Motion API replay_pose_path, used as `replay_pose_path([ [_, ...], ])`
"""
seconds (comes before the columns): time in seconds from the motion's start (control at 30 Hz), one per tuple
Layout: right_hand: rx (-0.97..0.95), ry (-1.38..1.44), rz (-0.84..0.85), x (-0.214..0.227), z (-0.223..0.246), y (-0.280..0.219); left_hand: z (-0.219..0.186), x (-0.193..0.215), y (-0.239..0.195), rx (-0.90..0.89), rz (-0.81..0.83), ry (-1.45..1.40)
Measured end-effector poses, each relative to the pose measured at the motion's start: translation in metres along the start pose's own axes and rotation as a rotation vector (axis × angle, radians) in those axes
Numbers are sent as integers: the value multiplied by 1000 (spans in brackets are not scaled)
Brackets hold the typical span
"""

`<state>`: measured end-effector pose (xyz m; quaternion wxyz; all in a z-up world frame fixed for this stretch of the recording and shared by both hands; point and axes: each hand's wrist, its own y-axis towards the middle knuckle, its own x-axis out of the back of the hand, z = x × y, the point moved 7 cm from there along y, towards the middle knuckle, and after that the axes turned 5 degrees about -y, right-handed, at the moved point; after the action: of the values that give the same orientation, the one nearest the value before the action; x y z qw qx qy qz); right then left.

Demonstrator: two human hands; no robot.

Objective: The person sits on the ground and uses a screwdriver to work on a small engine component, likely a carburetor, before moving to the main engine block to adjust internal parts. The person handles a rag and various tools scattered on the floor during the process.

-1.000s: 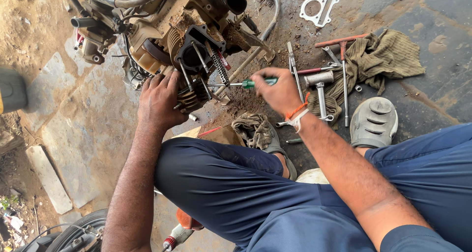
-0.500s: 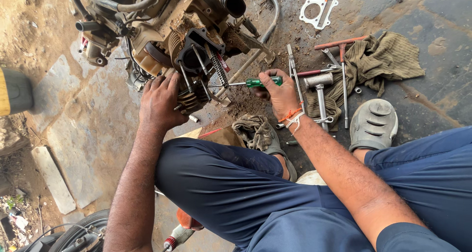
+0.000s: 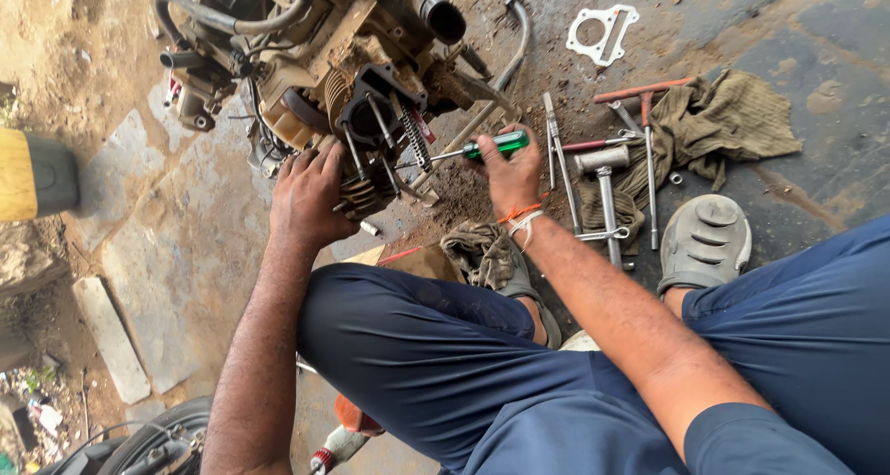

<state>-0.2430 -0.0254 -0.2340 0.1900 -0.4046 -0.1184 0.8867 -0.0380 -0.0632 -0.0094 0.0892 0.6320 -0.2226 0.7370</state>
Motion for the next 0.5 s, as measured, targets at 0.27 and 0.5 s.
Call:
replay_pose_path([
  [0.27,401,-408,112,-2,39,-2,-1,2,-1,8,-1,-24],
  [0.5,299,-219,252,-17,48,-27,0,3,-4,-16,-22,-16],
])
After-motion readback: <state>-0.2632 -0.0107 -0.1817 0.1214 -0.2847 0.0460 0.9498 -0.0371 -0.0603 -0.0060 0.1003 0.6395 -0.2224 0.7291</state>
